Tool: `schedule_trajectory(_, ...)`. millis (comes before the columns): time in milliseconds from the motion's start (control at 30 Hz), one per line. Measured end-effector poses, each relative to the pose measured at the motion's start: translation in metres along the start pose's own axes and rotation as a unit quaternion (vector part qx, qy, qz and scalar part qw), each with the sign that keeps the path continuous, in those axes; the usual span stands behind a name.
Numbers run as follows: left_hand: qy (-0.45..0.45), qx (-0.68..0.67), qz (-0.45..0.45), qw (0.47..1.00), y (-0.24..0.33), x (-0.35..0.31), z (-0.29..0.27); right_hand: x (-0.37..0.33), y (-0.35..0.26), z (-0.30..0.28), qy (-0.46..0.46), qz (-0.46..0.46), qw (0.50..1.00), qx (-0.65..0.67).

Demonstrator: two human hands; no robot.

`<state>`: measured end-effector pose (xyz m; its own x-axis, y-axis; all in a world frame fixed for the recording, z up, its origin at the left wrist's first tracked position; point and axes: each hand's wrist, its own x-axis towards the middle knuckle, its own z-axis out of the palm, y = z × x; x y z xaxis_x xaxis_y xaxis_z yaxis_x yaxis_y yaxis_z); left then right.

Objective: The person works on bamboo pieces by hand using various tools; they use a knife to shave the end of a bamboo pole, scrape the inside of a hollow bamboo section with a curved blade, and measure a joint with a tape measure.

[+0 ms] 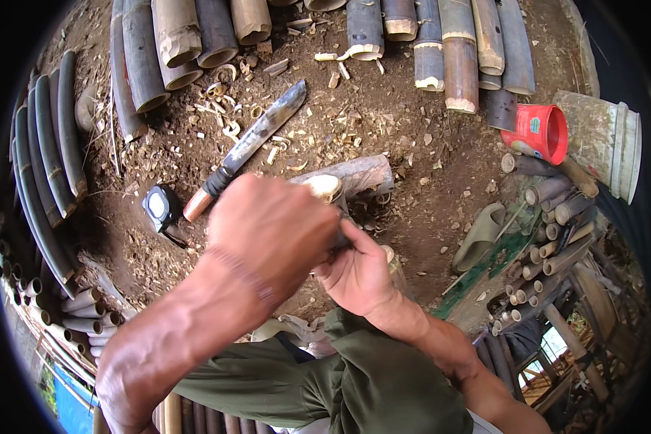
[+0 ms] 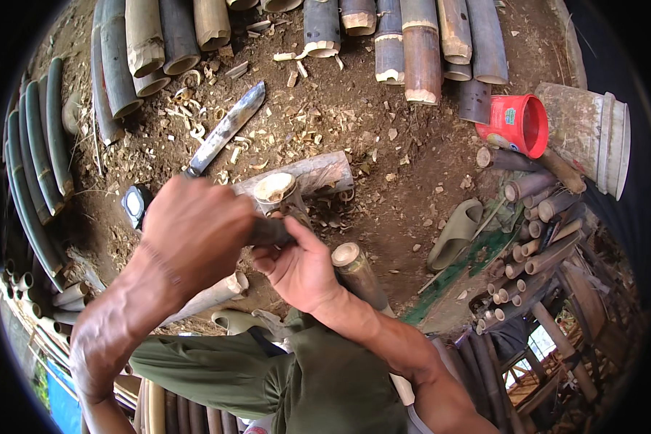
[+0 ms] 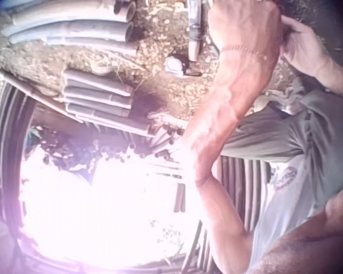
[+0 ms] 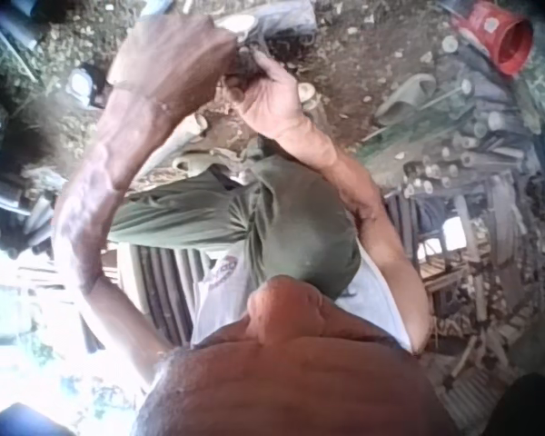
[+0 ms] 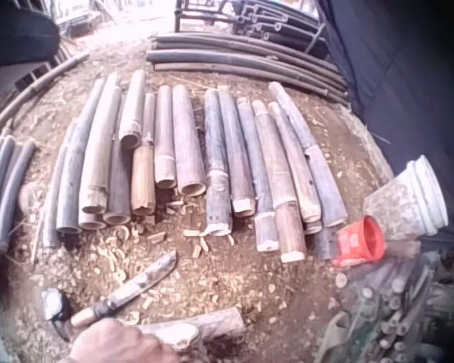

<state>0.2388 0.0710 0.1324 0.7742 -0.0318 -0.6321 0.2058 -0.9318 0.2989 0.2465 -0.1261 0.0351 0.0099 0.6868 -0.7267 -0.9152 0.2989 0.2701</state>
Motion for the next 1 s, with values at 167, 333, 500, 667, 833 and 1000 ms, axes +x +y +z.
schedule_trajectory(167,-0.018,0.071,0.061,0.995,0.017,0.009,-0.020,-0.008,-0.001,0.008,0.098,0.011,0.995,-0.031)
schedule_trajectory(333,-0.115,-0.064,0.023,0.991,-0.026,-0.030,0.040,-0.010,0.008,-0.027,-0.011,0.121,0.987,-0.101)
schedule_trajectory(500,-0.098,-0.261,0.002,0.960,-0.026,-0.073,0.134,-0.020,0.003,-0.029,0.106,0.151,0.935,-0.302)
schedule_trajectory(667,0.121,-0.384,-0.081,0.912,0.070,-0.095,0.207,-0.051,-0.015,-0.017,0.136,0.142,0.766,-0.613)
schedule_trajectory(833,0.164,-0.183,-0.052,0.968,0.028,-0.089,0.166,-0.047,-0.007,-0.028,0.074,0.103,0.900,-0.417)
schedule_trajectory(1000,-0.063,-0.262,-0.015,0.963,-0.014,-0.081,0.129,-0.025,0.003,-0.024,0.097,0.151,0.932,-0.315)
